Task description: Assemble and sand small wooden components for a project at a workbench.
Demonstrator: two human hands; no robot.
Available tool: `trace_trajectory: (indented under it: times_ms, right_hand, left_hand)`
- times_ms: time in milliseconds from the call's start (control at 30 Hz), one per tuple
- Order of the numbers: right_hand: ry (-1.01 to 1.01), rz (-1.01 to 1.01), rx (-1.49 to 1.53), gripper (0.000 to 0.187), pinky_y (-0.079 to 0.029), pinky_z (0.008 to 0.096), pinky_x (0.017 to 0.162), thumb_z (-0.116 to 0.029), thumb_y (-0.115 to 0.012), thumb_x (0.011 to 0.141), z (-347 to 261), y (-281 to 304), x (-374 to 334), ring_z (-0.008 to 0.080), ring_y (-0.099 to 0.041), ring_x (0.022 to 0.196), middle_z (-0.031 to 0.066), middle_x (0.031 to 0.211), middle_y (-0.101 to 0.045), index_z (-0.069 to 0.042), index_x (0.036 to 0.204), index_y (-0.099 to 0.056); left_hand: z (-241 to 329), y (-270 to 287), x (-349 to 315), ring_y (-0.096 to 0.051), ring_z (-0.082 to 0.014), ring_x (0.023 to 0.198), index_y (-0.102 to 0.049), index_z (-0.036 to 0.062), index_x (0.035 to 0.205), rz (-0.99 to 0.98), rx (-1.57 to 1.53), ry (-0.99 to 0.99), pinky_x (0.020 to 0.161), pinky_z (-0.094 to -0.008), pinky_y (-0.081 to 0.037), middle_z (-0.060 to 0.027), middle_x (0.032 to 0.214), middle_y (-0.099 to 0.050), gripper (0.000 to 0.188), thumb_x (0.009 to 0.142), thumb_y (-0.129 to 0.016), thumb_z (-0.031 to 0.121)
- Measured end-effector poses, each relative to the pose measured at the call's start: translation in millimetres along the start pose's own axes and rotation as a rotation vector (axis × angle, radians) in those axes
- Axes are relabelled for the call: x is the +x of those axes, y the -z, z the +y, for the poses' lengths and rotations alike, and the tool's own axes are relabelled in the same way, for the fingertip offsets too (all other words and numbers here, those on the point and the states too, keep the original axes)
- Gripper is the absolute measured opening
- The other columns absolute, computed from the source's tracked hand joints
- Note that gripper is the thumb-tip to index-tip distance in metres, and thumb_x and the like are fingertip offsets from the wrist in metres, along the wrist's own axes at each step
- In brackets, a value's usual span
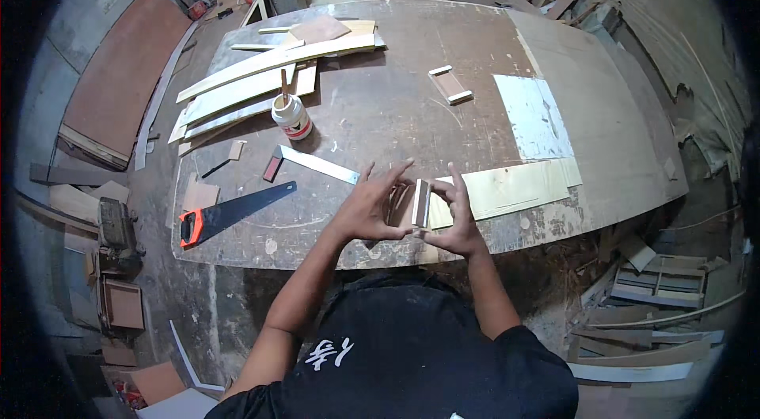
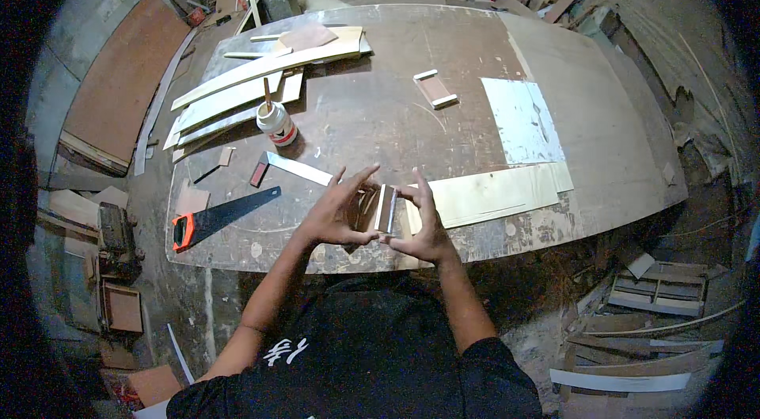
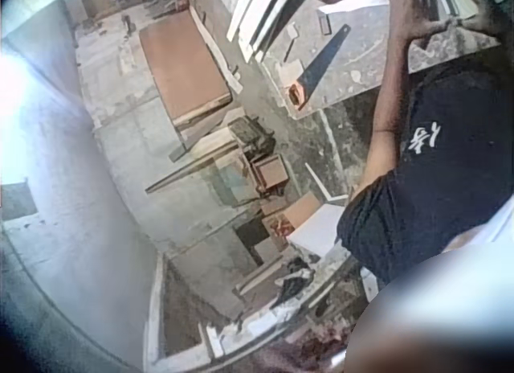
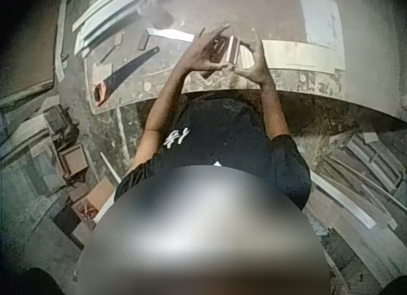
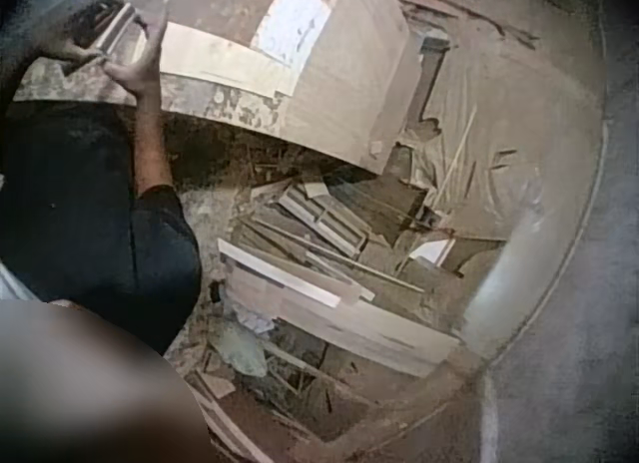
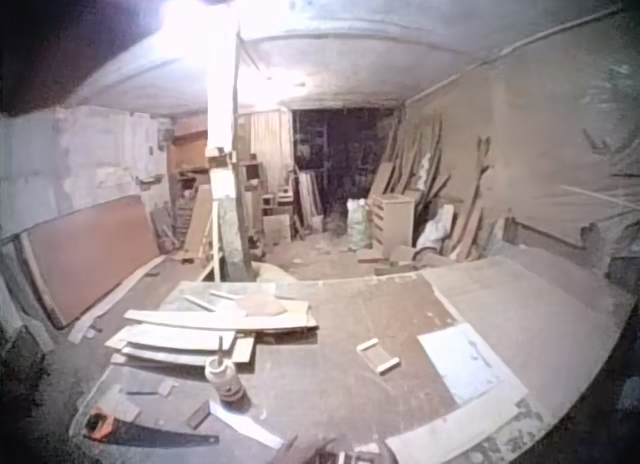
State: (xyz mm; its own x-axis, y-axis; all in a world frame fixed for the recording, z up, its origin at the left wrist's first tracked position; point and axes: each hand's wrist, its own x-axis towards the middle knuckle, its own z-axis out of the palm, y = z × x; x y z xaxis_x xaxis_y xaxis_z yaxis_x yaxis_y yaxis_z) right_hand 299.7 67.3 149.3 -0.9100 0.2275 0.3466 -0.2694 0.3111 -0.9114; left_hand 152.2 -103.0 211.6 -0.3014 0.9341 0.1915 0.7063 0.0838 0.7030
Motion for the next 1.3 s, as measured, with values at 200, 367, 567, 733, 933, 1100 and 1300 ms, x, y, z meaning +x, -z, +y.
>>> trace_trajectory:
  times_ms: [200,367,567,733,933,1100,1300]
  right_hand:
    - [-0.016,0.010,0.149,0.120,-0.035,0.0403,0.104,-0.011,-0.082,0.053,7.9,-7.2,1.8,0.0271,-0.048,0.117,0.0177,0.125,-0.048,-0.004,0.146,-0.006]
    - [-0.013,0.153,0.501,0.123,-0.041,0.0400,0.099,-0.003,-0.080,0.057,-5.2,-15.0,4.0,0.0253,-0.049,0.116,0.0136,0.125,-0.045,-0.011,0.146,0.004]
    - [0.002,0.343,0.630,0.118,-0.041,0.0409,0.099,-0.006,-0.074,0.060,-22.4,-17.8,8.3,0.0249,-0.049,0.115,0.0125,0.123,-0.046,-0.011,0.146,0.006]
    - [0.008,0.351,0.808,0.118,-0.039,0.0405,0.100,-0.011,-0.076,0.061,-29.1,-25.3,11.5,0.0252,-0.048,0.114,0.0135,0.121,-0.047,-0.013,0.146,0.006]
    - [0.035,0.332,0.815,0.118,-0.036,0.0393,0.102,-0.011,-0.073,0.061,-35.3,-30.5,13.7,0.0253,-0.047,0.118,0.0160,0.123,-0.049,-0.007,0.144,0.011]
    - [0.065,0.288,0.778,0.122,-0.035,0.0418,0.103,-0.023,-0.081,0.063,-32.1,-25.0,11.0,0.0276,-0.045,0.120,0.0171,0.129,-0.044,-0.008,0.145,0.009]
    - [0.062,0.440,0.505,0.103,-0.030,0.0468,0.105,-0.048,-0.078,0.061,-16.2,9.1,-2.1,0.0298,-0.040,0.124,0.0176,0.134,-0.038,-0.005,0.139,-0.025]
  left_hand:
    - [-0.7,1.1,-1.2,-0.054,-0.0295,0.114,-0.015,0.0133,0.147,-0.033,0.014,0.015,0.109,-0.0614,-0.010,-0.0107,0.117,-0.058,0.114,0.058,-0.078,0.046]
    - [-18.1,6.6,-9.4,-0.026,-0.0329,0.137,-0.007,0.0082,0.148,0.183,-0.130,-0.042,0.110,-0.0570,-0.007,-0.0156,0.146,-0.031,0.126,0.054,-0.080,0.049]
    - [-59.2,-40.0,-35.9,-0.036,-0.0271,0.130,-0.023,-0.0009,0.142,0.315,-0.701,0.048,0.110,-0.0404,-0.025,-0.0169,0.138,-0.039,0.109,0.058,-0.086,0.025]
    - [-12.8,-66.8,-19.3,-0.037,-0.0225,0.129,-0.025,-0.0011,0.141,0.316,-0.953,0.045,0.108,-0.0377,-0.028,-0.0125,0.137,-0.040,0.102,0.061,-0.085,0.015]
    - [-4.2,-72.9,-8.2,-0.050,-0.0154,0.113,-0.039,0.0007,0.131,0.466,-1.109,0.104,0.097,-0.0323,-0.041,-0.0059,0.121,-0.052,0.082,0.064,-0.084,0.015]
    - [9.9,-58.6,-2.0,-0.046,-0.0224,0.122,-0.032,0.0018,0.135,0.487,-1.024,-0.023,0.103,-0.0373,-0.037,-0.0156,0.133,-0.045,0.087,0.065,-0.082,0.020]
    - [-2.9,-35.3,-6.3,-0.047,-0.0246,0.121,-0.033,0.0013,0.132,0.333,-1.031,-0.030,0.104,-0.0389,-0.035,-0.0166,0.132,-0.046,0.085,0.063,-0.080,0.018]
